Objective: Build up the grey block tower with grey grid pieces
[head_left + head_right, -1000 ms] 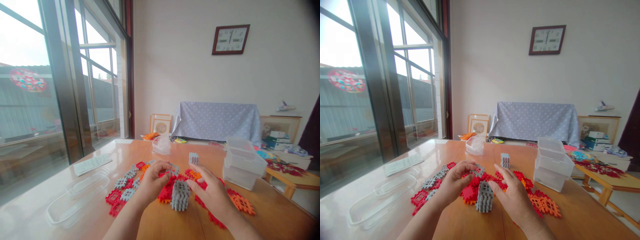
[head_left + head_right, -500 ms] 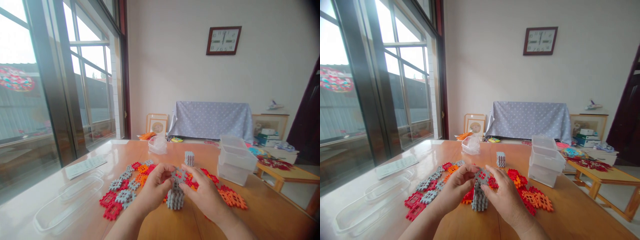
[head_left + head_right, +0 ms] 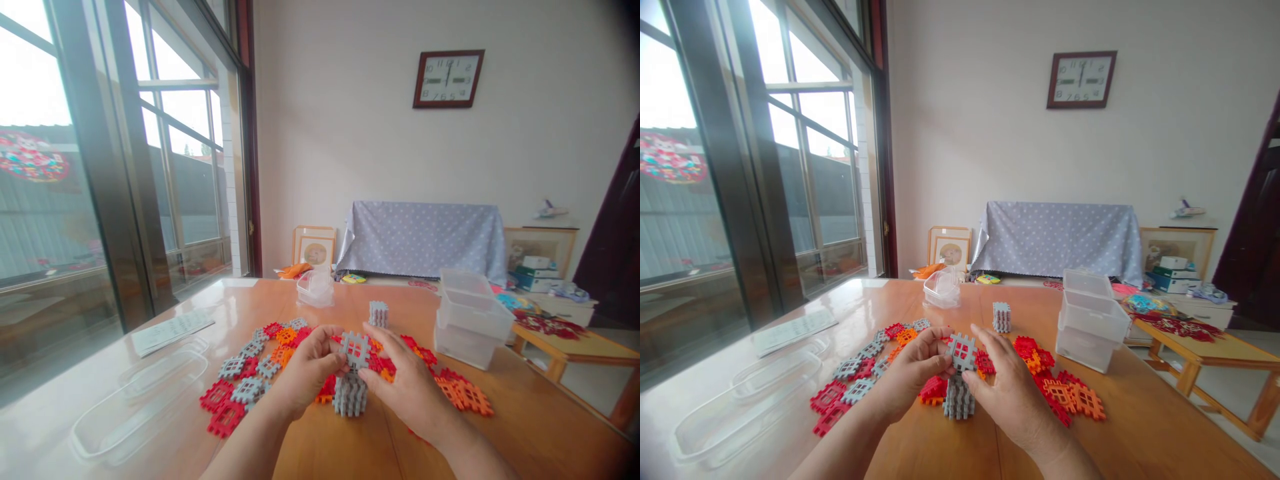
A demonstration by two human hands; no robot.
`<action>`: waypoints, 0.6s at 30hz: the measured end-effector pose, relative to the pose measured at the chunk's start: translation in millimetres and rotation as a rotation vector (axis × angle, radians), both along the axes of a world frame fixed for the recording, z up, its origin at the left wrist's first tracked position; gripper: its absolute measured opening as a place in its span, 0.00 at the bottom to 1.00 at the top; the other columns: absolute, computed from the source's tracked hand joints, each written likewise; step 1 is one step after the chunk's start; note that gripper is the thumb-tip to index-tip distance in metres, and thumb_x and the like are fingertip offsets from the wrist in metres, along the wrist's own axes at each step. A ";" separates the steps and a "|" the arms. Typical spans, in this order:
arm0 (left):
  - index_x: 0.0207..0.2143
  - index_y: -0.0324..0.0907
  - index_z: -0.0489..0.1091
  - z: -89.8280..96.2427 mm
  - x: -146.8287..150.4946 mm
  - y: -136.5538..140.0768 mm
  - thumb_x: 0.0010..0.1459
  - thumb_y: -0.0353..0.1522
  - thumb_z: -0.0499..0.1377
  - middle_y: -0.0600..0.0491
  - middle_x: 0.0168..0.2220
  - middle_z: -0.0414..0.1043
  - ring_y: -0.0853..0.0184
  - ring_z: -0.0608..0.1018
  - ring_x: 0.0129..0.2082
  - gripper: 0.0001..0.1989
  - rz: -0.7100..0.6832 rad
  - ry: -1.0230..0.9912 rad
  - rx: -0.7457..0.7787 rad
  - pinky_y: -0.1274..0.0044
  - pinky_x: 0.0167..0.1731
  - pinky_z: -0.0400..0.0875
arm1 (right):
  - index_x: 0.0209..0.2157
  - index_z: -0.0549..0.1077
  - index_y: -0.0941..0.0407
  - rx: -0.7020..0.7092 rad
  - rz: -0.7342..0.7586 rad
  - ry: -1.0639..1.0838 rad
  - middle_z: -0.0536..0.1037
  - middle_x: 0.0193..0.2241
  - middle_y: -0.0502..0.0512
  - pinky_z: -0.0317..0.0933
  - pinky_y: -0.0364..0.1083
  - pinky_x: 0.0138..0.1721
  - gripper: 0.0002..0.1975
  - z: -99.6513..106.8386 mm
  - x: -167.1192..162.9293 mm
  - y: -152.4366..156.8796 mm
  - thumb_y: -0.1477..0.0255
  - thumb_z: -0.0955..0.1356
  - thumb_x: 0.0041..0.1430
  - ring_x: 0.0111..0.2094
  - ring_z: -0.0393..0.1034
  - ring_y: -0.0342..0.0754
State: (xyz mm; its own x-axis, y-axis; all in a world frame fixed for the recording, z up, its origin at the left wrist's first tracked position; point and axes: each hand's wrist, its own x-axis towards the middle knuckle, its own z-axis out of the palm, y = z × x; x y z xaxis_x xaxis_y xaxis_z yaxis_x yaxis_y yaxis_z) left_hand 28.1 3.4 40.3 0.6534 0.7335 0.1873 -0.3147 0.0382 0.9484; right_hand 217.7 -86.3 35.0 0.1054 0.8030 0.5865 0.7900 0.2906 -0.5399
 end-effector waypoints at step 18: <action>0.34 0.41 0.64 2.6 3.7 -5.1 0.54 0.40 0.69 0.53 0.30 0.75 0.67 0.80 0.33 0.18 0.050 0.026 -0.108 0.76 0.37 0.73 | 0.59 0.68 0.49 0.118 0.021 -0.032 0.72 0.58 0.57 0.63 0.55 0.61 0.22 3.5 -7.3 -0.9 0.69 0.67 0.64 0.60 0.66 0.54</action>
